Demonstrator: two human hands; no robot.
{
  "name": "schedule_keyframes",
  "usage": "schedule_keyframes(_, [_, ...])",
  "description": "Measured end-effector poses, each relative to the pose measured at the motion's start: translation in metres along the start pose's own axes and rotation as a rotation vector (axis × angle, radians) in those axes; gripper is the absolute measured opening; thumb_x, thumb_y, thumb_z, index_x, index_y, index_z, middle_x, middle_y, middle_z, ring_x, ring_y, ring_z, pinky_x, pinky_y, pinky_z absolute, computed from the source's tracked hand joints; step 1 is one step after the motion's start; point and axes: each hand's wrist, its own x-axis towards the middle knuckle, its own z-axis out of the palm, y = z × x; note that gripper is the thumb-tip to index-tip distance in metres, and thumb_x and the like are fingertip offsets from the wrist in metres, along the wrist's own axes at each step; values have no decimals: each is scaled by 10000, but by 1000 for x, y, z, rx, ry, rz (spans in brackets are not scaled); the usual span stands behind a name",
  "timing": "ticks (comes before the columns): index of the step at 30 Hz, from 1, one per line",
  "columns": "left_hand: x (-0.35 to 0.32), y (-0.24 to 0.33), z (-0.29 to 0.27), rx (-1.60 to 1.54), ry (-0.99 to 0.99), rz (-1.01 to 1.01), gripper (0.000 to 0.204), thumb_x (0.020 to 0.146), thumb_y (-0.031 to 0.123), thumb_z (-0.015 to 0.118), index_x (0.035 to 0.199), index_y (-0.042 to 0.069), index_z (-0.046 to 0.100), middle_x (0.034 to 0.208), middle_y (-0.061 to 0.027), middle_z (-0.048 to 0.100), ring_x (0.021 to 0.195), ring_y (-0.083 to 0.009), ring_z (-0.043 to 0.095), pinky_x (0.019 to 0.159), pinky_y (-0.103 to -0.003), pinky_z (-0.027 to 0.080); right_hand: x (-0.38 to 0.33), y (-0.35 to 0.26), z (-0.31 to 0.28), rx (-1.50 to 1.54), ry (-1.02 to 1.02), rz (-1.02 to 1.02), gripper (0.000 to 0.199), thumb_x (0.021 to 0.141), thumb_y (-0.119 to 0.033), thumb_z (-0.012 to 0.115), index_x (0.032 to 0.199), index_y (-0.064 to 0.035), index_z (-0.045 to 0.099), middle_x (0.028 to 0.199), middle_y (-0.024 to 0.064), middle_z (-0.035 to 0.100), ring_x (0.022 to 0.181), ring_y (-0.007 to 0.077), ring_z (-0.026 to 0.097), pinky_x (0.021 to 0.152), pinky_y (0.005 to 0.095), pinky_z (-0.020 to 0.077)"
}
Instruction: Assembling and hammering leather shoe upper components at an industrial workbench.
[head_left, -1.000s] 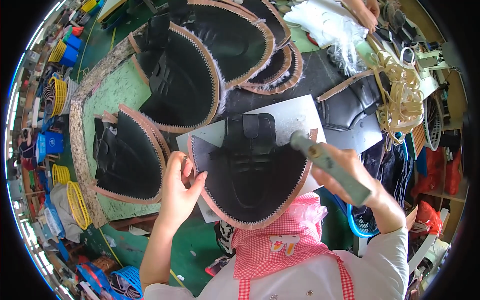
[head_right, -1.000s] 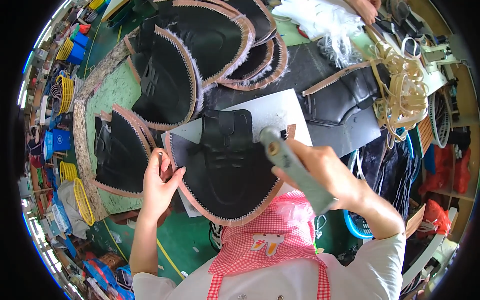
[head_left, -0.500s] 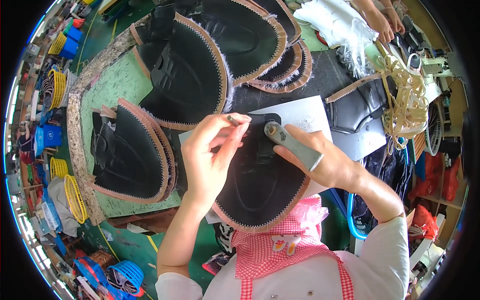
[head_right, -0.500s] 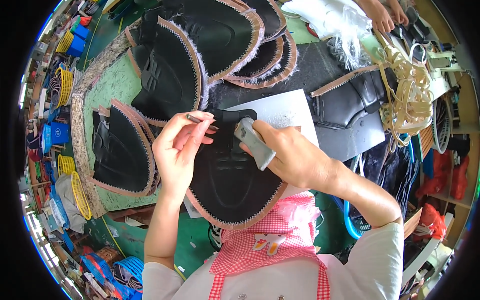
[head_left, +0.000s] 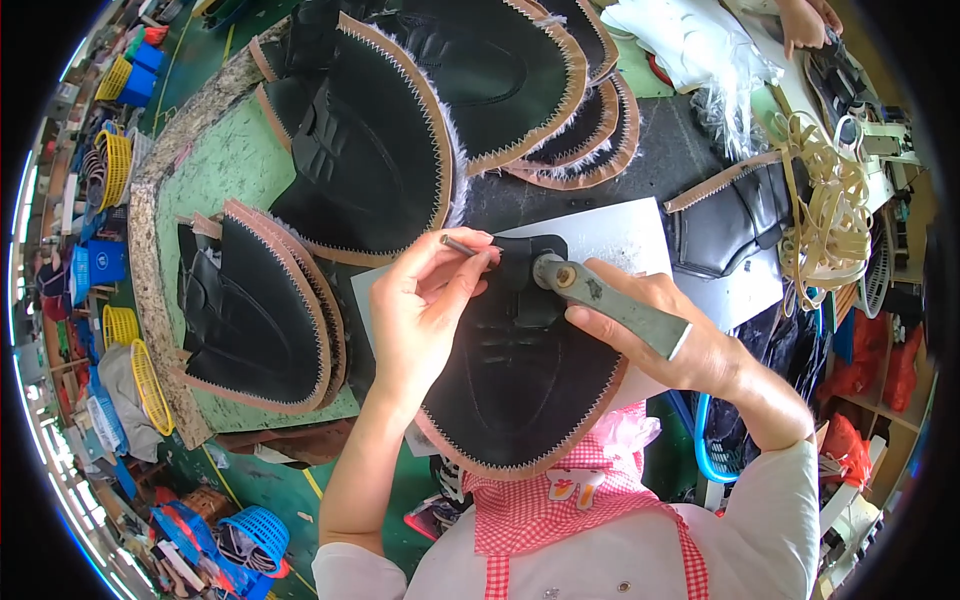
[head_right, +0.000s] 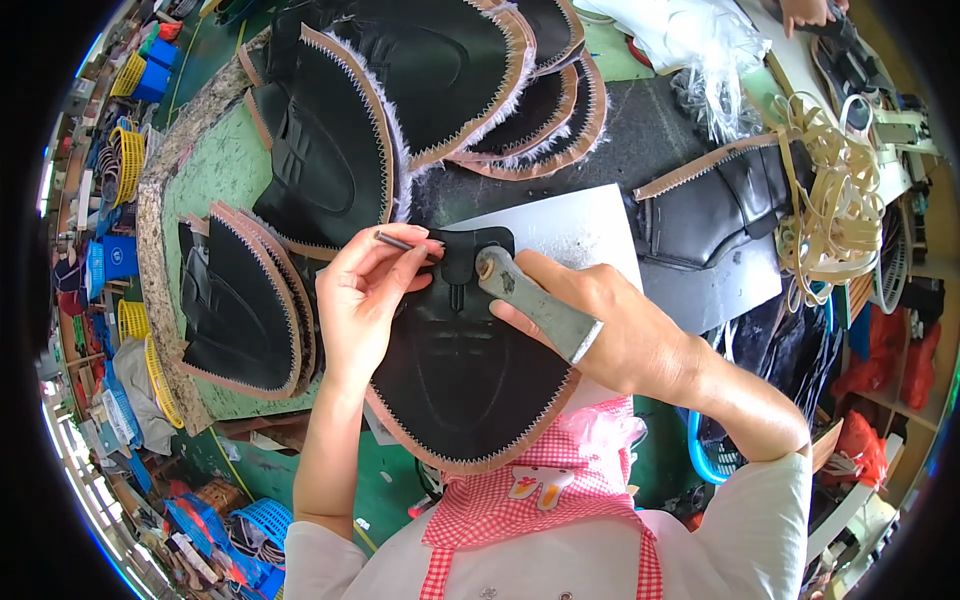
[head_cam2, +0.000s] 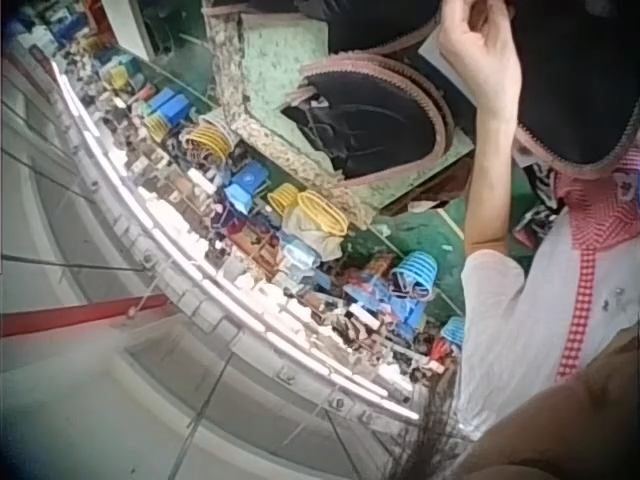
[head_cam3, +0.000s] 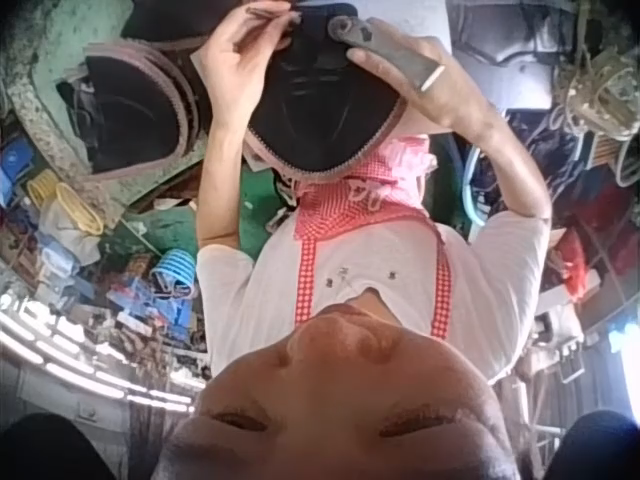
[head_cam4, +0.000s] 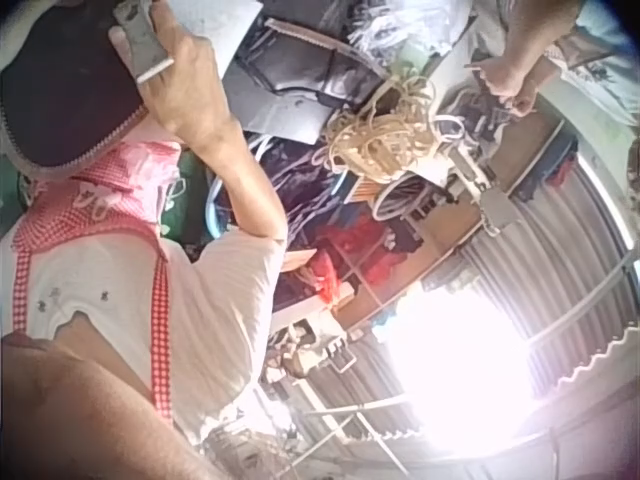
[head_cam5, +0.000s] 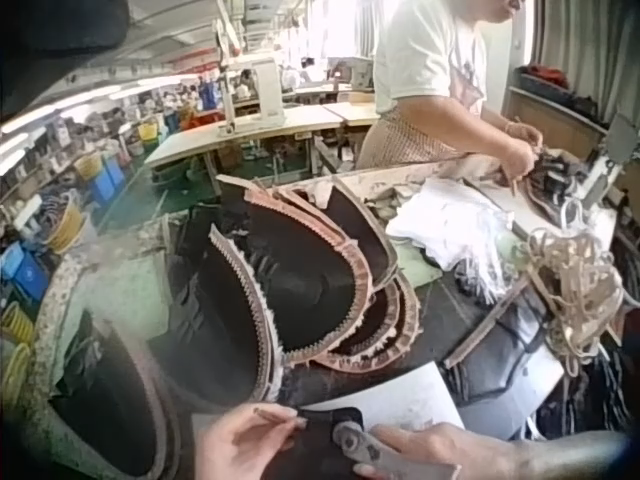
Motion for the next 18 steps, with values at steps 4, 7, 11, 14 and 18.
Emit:
schedule_keyframes(4, [-2,-2,4,144,20,113,89,900,-29,671,989,-26,675,948,-49,717,919,-103,692,806,-233,553,1,-15,-16,2,104,-89,260,971,-240,593,979,17,560,637,129,525,595,239,568,570,347,436])
schedule_keyframes(7, [-8,-4,7,327,89,255,112,829,-25,724,935,-10,695,865,-71,725,830,-134,717,728,-253,569,1,-41,-23,12,334,-376,251,921,-213,639,982,18,563,635,88,551,604,199,573,572,329,457])
schedule_keyframes(11, [-11,-4,2,725,13,594,173,804,6,739,973,34,715,901,-84,728,760,-216,714,655,-286,550,6,-43,-15,-88,99,-368,221,923,-165,660,987,24,566,660,150,557,533,335,567,496,376,431])
schedule_keyframes(14, [-7,-4,-4,65,49,-3,128,942,67,662,1029,-16,705,951,-45,720,863,-94,678,749,-230,546,1,-15,-5,-35,64,-227,194,964,-145,615,1025,30,556,661,177,514,562,398,531,514,396,414])
schedule_keyframes(18, [3,-4,-12,14,-84,-55,149,950,71,652,1072,-2,695,958,-44,722,884,-103,678,773,-232,545,-3,1,3,-23,73,-143,182,977,-131,595,1023,43,571,713,197,504,560,374,512,536,393,412])
